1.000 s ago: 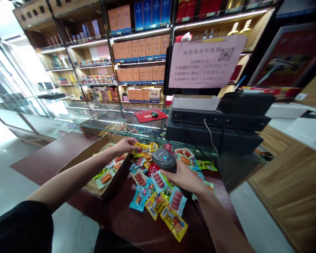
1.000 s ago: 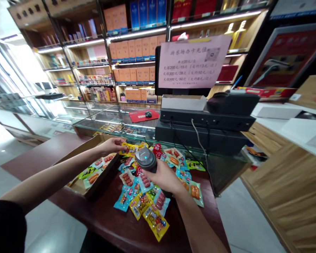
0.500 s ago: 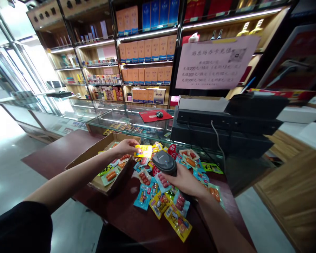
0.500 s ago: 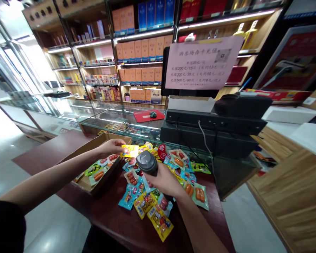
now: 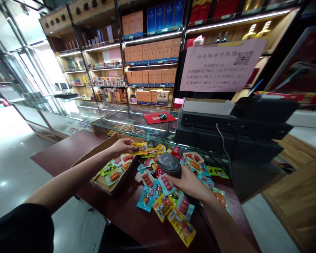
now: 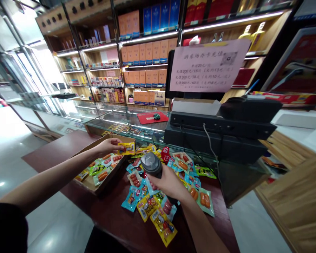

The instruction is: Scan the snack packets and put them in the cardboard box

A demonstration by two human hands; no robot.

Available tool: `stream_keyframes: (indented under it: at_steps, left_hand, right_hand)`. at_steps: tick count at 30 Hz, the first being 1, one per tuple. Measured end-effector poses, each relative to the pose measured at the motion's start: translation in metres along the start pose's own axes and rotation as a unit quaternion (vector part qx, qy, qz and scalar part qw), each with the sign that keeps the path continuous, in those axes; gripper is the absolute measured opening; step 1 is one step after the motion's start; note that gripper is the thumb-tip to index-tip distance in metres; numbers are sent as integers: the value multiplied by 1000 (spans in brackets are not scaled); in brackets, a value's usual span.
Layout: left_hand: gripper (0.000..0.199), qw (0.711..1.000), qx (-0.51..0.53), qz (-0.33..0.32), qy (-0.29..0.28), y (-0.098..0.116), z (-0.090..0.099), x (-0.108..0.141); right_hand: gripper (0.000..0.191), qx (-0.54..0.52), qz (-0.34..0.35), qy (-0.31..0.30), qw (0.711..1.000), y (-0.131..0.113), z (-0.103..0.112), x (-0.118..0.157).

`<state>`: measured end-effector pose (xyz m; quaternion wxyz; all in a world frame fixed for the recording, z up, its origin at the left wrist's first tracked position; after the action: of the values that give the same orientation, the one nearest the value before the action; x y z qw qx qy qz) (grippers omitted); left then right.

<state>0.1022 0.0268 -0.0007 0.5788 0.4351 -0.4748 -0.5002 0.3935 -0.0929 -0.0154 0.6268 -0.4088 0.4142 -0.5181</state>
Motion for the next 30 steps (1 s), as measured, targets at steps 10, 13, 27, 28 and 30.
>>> stream_keyframes:
  at_steps: [10, 13, 27, 28, 30]
  left_hand:
    - [45, 978, 118, 27, 167, -8, 115, 1]
    - [42, 975, 125, 20, 181, -6, 126, 7]
    - [48, 993, 103, 35, 49, -10, 26, -15]
    - [49, 994, 100, 37, 37, -9, 16, -16]
    - [50, 995, 90, 36, 9, -9, -4, -19]
  right_hand:
    - [35, 7, -24, -17, 1000, 14, -5, -6]
    - [35, 37, 0, 6, 999, 6, -2, -6]
    - [41, 21, 21, 78, 996, -1, 32, -6]
    - [41, 19, 18, 79, 997, -3, 33, -5]
    - [40, 22, 20, 81, 996, -6, 37, -3]
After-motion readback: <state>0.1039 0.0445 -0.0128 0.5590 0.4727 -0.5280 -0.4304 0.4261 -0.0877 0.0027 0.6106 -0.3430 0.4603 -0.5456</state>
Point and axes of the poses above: each hand's wrist, its own x-axis away from the middle knuckle, its own z-axis out of the back of the hand, y = z × x, the point moved 2 cm from there along -x, towards the middle knuckle, and after that the axes turned 13 degrees about y, right-handed, at the moved point
